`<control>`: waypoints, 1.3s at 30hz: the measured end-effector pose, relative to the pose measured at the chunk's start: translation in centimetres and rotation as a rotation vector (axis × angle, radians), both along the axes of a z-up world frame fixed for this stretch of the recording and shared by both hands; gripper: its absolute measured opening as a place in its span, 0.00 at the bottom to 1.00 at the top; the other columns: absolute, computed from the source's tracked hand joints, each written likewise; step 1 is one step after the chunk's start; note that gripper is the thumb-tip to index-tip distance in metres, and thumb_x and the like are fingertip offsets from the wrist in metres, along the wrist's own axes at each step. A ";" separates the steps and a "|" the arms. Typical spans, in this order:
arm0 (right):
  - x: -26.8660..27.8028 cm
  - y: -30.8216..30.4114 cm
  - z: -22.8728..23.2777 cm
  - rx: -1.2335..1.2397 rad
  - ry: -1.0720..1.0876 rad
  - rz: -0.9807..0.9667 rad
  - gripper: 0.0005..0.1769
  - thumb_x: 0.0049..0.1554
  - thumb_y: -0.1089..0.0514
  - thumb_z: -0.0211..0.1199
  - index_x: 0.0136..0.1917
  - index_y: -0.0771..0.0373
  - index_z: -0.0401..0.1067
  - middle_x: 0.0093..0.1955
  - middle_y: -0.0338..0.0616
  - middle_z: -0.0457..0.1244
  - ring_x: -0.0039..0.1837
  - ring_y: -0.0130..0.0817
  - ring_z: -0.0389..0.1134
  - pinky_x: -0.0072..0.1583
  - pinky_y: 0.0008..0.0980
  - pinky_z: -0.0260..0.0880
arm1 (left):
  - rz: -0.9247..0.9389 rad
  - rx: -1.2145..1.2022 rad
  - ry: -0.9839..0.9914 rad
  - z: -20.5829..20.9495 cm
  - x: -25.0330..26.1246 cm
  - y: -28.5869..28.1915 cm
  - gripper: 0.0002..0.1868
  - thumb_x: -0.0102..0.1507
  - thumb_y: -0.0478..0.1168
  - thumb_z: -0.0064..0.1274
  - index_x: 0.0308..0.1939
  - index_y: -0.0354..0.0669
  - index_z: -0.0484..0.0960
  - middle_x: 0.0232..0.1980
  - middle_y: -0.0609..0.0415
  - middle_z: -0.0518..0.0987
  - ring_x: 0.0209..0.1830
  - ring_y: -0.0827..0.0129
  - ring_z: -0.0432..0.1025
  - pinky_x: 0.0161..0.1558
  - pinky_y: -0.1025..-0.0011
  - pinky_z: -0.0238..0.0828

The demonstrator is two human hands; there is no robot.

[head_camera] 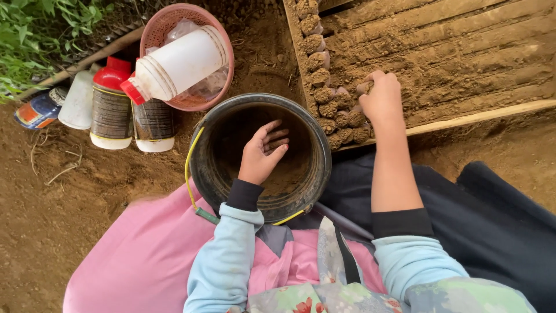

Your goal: Preparing cylindrical soil plugs by hand and placing them into a wooden seedling tray.

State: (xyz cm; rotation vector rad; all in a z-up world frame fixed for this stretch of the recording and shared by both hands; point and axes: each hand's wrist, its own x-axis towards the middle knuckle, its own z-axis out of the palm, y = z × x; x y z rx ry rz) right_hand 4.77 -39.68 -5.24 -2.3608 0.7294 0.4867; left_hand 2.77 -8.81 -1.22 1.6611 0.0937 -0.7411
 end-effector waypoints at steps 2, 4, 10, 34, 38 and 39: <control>0.3 0.3 0.2 0.010 0.008 -0.046 0.22 0.52 0.68 0.66 0.61 0.67 0.72 0.57 0.60 0.60 0.60 0.58 0.69 0.56 0.51 0.75 | -0.004 0.005 -0.001 -0.2 0.0 0.0 0.33 0.65 0.27 0.57 0.74 0.40 0.68 0.63 0.36 0.80 0.61 0.50 0.77 0.62 0.55 0.78; 0.3 0.5 0.1 0.021 0.015 -0.087 0.23 0.54 0.70 0.65 0.63 0.69 0.70 0.59 0.60 0.58 0.61 0.57 0.68 0.56 0.50 0.76 | -0.003 0.010 -0.004 -0.3 -0.1 0.0 0.33 0.65 0.27 0.58 0.74 0.40 0.69 0.63 0.36 0.80 0.61 0.50 0.77 0.62 0.55 0.78; 0.4 0.2 1.4 0.097 0.112 0.015 0.30 0.52 0.70 0.66 0.68 0.74 0.67 0.58 0.61 0.57 0.61 0.61 0.68 0.55 0.56 0.75 | 0.009 0.011 -0.006 -0.3 -0.3 0.0 0.32 0.65 0.26 0.57 0.73 0.39 0.70 0.62 0.34 0.79 0.61 0.49 0.77 0.62 0.54 0.78; 2.3 1.3 11.3 0.226 0.005 0.155 0.32 0.59 0.76 0.45 0.75 0.64 0.66 0.65 0.65 0.63 0.68 0.62 0.63 0.63 0.59 0.67 | 0.226 0.299 -0.181 -1.7 0.8 4.2 0.19 0.67 0.38 0.59 0.62 0.45 0.81 0.45 0.51 0.88 0.49 0.67 0.82 0.54 0.67 0.81; 3.6 5.7 19.4 0.401 0.000 0.282 0.23 0.63 0.69 0.49 0.71 0.67 0.67 0.65 0.59 0.64 0.69 0.54 0.65 0.67 0.54 0.65 | 0.270 0.416 -0.160 -1.5 0.6 5.0 0.08 0.69 0.50 0.58 0.44 0.57 0.89 0.32 0.65 0.87 0.34 0.81 0.80 0.40 0.76 0.77; 3.7 6.9 20.9 0.461 0.015 0.351 0.22 0.63 0.67 0.49 0.69 0.69 0.68 0.64 0.61 0.65 0.68 0.55 0.65 0.68 0.55 0.66 | 0.270 0.434 -0.164 -1.4 0.4 5.2 0.10 0.70 0.52 0.57 0.41 0.59 0.90 0.30 0.65 0.87 0.33 0.80 0.80 0.39 0.77 0.77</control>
